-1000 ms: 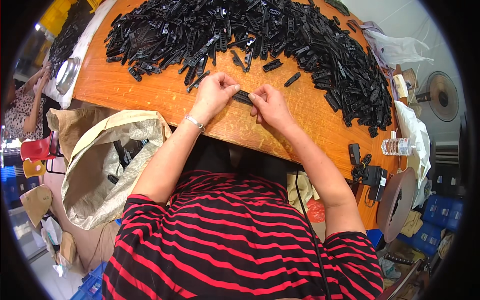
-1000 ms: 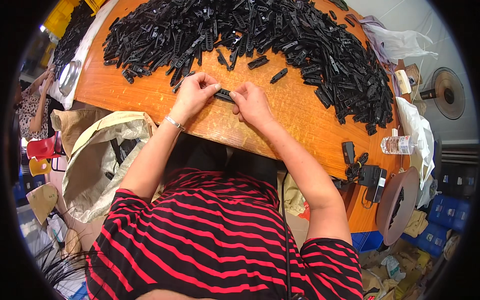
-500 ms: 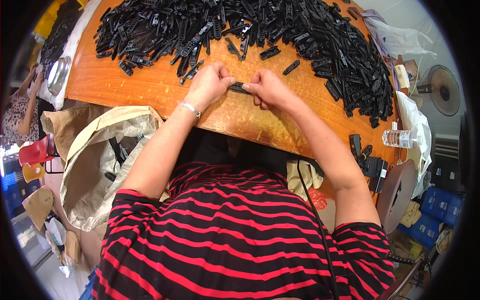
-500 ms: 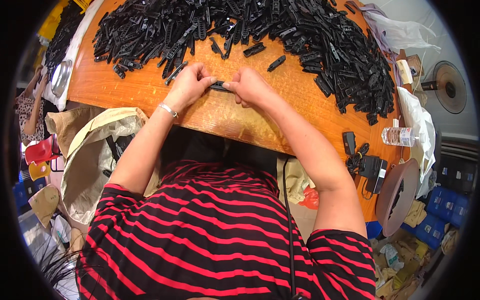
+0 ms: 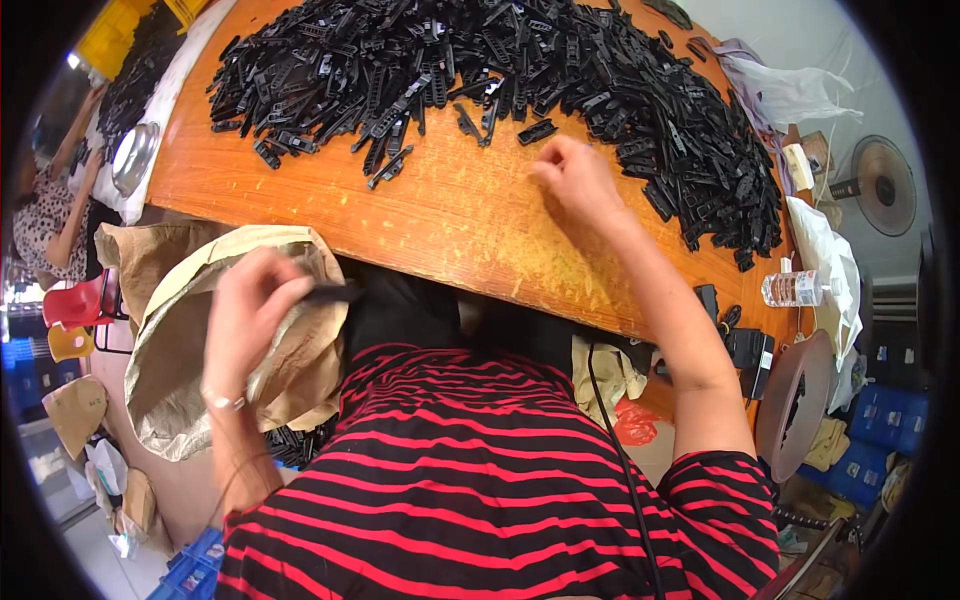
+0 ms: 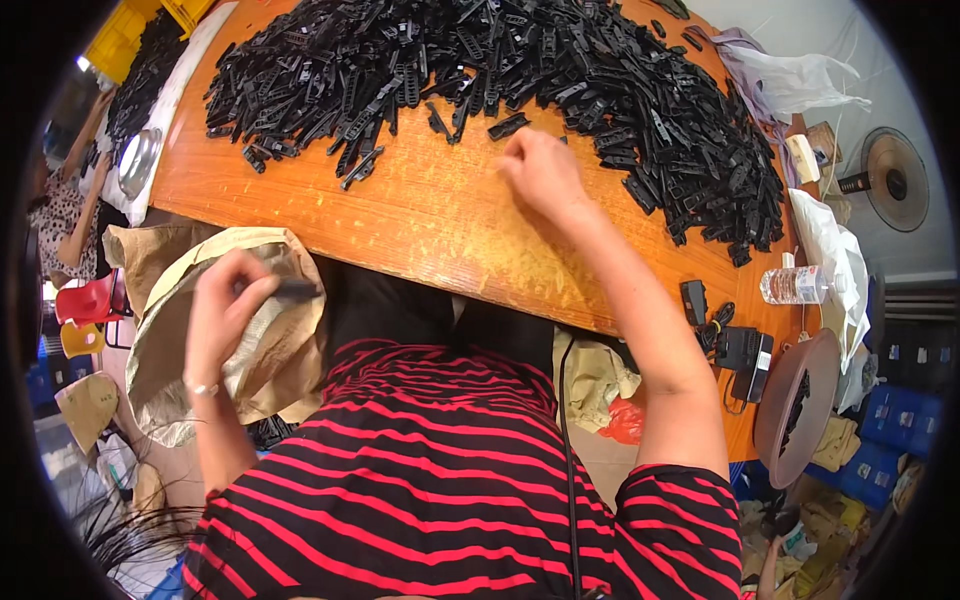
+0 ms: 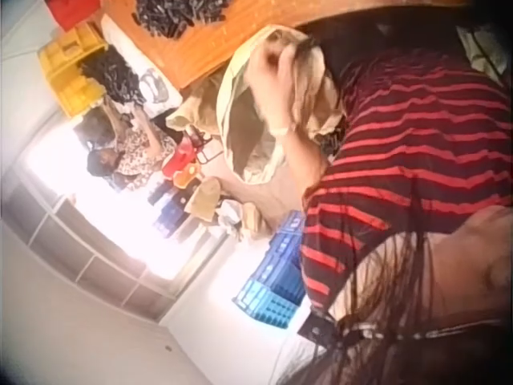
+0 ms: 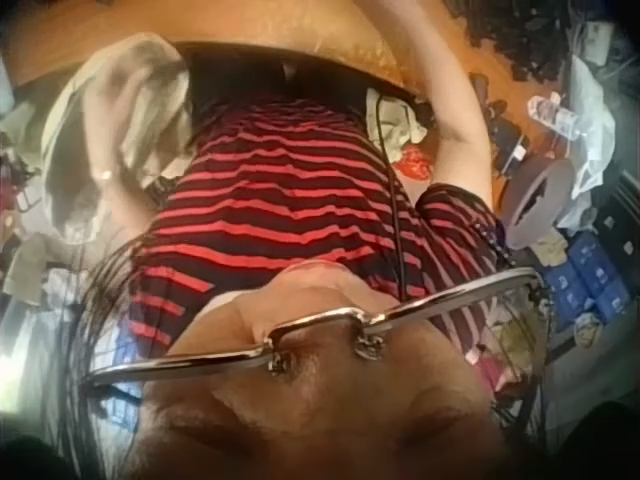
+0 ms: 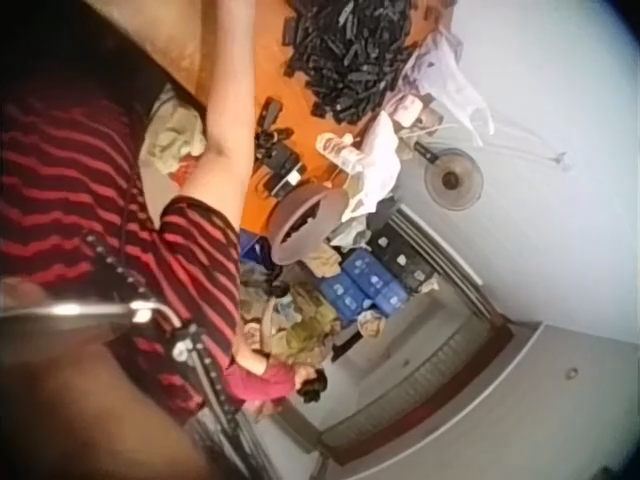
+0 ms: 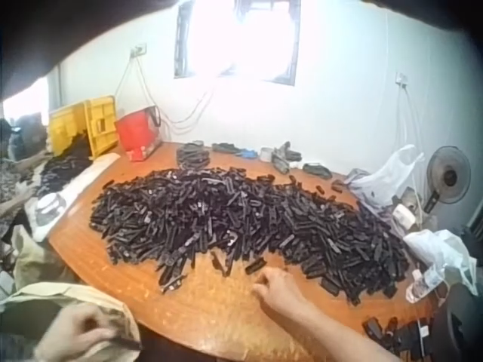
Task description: Assembling small black plastic components at a workbench.
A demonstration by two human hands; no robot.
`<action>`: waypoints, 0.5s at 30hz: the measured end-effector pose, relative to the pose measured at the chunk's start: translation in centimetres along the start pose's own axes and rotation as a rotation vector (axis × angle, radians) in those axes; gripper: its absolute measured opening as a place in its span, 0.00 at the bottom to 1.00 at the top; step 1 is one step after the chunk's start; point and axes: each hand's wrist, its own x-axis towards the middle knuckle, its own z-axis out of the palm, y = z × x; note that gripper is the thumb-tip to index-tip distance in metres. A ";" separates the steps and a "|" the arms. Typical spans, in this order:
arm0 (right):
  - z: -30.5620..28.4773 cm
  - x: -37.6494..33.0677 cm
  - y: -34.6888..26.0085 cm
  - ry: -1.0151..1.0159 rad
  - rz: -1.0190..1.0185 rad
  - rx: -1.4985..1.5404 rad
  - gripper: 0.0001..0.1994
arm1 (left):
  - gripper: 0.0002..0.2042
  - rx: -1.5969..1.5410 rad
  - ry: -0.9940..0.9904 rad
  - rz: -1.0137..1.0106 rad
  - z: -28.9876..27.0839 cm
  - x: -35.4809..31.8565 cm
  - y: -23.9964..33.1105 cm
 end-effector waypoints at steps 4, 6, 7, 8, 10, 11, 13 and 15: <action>-0.5 2.8 0.1 0.124 -0.119 -0.263 0.10 | 0.06 0.466 0.038 -0.131 -5.6 -4.3 -1.7; 0.1 3.9 0.1 0.061 -0.089 -0.370 0.10 | 0.06 0.596 0.074 0.010 -5.1 -4.4 -2.7; 0.5 4.1 0.2 0.060 -0.098 -0.374 0.10 | 0.06 0.440 0.079 0.013 -4.0 -3.7 -2.5; 0.9 4.3 0.6 0.017 -0.107 -0.419 0.10 | 0.05 0.289 0.083 0.013 -2.7 -2.7 -1.8; 1.2 4.5 0.4 -0.029 -0.120 -0.467 0.09 | 0.06 0.162 0.131 0.122 0.6 -0.2 -1.5; 1.3 4.2 -0.1 -0.068 -0.164 -0.457 0.10 | 0.06 0.209 0.167 0.185 2.2 1.2 -1.5; 1.2 2.6 -2.6 -0.113 -0.174 -0.418 0.11 | 0.08 0.257 0.211 0.259 5.3 4.2 -1.3; 2.1 0.9 -3.9 -0.109 -0.239 -0.337 0.11 | 0.09 0.258 0.220 0.273 7.9 7.0 -1.0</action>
